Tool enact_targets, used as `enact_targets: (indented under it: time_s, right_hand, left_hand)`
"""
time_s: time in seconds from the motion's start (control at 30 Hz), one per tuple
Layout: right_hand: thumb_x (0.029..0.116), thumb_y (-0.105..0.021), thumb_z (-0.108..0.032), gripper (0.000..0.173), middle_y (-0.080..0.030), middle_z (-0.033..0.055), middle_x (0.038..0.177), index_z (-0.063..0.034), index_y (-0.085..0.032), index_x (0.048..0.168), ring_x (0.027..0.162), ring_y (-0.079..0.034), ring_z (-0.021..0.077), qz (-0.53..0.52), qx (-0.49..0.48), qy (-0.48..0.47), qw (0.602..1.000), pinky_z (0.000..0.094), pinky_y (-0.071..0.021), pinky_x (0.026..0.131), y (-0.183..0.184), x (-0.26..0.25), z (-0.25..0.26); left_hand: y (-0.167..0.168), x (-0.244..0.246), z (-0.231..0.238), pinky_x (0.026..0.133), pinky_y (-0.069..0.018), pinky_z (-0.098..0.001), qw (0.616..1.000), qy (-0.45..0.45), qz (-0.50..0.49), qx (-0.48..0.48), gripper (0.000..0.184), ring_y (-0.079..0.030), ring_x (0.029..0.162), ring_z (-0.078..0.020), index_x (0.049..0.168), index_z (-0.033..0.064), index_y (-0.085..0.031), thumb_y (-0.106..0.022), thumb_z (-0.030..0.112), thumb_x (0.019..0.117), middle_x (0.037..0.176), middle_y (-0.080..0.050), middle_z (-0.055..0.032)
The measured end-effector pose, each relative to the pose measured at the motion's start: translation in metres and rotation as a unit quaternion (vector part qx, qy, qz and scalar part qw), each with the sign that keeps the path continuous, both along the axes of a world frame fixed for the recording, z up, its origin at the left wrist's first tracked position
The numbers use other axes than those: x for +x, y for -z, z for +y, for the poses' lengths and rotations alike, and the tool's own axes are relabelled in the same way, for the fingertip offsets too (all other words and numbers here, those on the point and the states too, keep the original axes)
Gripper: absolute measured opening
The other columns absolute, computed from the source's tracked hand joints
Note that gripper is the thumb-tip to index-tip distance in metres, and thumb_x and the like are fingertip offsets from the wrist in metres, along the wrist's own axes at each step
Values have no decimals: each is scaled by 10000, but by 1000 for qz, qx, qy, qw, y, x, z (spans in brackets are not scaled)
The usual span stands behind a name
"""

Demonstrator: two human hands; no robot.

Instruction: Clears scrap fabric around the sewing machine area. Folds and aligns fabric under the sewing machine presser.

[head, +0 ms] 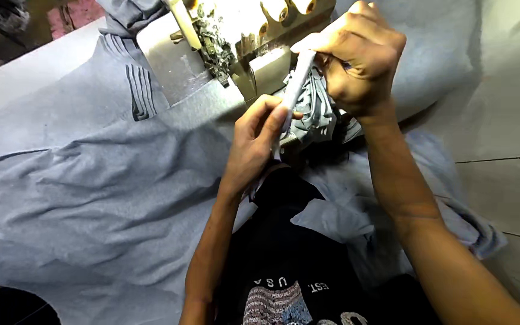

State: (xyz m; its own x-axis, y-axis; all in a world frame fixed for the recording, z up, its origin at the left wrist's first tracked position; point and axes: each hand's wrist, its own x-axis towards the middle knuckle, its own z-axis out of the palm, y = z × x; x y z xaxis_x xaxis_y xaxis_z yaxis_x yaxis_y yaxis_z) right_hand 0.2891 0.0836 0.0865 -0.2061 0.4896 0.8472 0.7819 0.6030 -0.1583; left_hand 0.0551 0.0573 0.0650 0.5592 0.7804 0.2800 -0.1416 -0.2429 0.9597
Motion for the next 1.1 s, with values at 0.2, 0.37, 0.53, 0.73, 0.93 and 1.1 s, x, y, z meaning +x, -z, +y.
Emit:
enact_targets:
  time_s: [0.2,0.37,0.53,0.73,0.93,1.1]
  right_hand:
    - [996,-633,-100,166,-740,122,914,-105,-787,1056,857,-647,256,-6,21,30,999,412,-453,791,31,-4,-6]
    - [996,-603,-101,206,-746,126,962,-106,-778,1105,862,-653,282,-18,19,75,997,442,-468,810,59,-20,-31]
    - [985,-588,-101,288,-700,139,1169,-103,-729,1237,1027,-642,326,-19,-209,61,976,481,-507,844,69,-71,-81]
    - [1023,-579,-264,369,-678,66,1289,-44,-672,1304,1217,-584,205,185,-311,-116,925,385,-462,1035,30,-108,-88]
    - [1018,-640,-138,132,-696,44,795,-20,-691,1053,649,-645,85,419,-353,-207,810,202,-552,579,33,-126,-74]
    - [1065,-568,-191,231,-703,62,804,-33,-734,1089,623,-600,89,500,-371,-169,764,209,-508,563,53,-127,-82]
  left_hand:
    - [2,-49,-7,660,-597,-287,988,82,22,-126,155,-667,693,-146,1181,29,-578,-509,96,1060,822,-658,-70]
    - [-1,-98,-6,684,-609,-262,989,-49,130,-41,155,-702,726,-112,1133,39,-668,-555,111,1054,885,-736,-41]
    - [-16,-120,14,728,-598,-224,937,-139,292,129,154,-698,781,-59,1107,54,-697,-589,142,1041,943,-728,-20]
    - [-69,-107,38,736,-531,-330,852,101,363,363,193,-641,843,-142,1025,100,-751,-567,155,1004,924,-658,-30]
    - [-93,-76,79,746,-541,-253,859,168,333,352,149,-650,816,-51,985,111,-732,-622,211,990,897,-688,15]
    - [-70,-68,105,687,-540,-197,894,88,345,271,161,-640,728,12,1007,130,-732,-637,259,988,841,-696,53]
